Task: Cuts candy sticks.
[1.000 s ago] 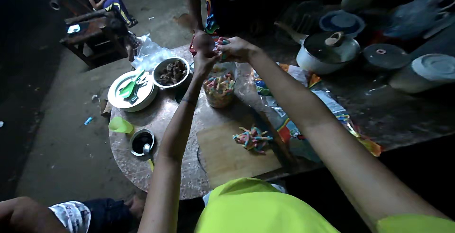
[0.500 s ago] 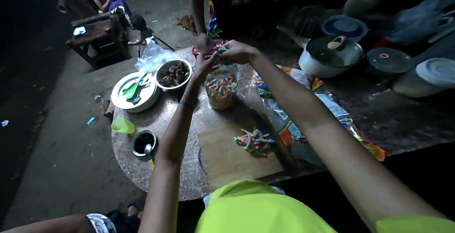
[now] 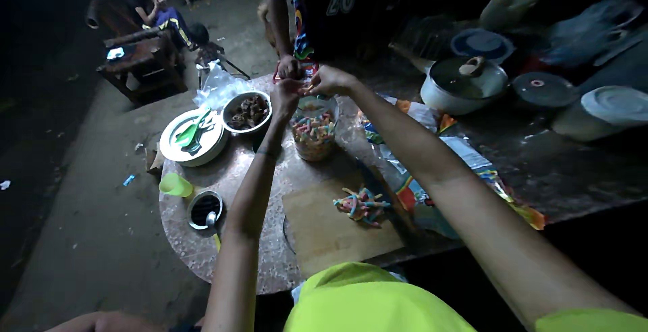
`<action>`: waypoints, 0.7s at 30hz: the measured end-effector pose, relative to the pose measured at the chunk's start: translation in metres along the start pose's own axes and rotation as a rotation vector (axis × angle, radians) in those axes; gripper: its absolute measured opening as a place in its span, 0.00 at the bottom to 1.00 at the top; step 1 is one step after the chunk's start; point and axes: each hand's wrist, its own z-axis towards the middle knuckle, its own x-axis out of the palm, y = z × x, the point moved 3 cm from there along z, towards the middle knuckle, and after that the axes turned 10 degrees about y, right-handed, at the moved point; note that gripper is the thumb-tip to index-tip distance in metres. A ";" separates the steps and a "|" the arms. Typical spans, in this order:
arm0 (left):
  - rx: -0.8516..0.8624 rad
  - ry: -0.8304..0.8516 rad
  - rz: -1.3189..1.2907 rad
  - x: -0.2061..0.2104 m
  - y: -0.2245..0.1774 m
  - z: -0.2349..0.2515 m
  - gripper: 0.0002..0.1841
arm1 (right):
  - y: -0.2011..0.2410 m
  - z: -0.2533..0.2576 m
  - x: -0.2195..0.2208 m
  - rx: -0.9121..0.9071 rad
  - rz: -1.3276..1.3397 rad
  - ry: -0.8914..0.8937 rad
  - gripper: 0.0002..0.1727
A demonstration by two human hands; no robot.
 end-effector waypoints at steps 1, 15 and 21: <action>-0.005 0.003 0.054 0.000 -0.003 -0.001 0.15 | 0.002 0.000 -0.002 0.017 -0.060 0.018 0.16; 0.017 0.005 0.018 -0.006 -0.011 -0.011 0.13 | 0.049 -0.032 0.010 0.312 -0.533 -0.011 0.23; 0.079 -0.018 -0.086 -0.027 -0.016 -0.044 0.12 | 0.044 -0.016 0.028 0.306 -0.661 0.002 0.19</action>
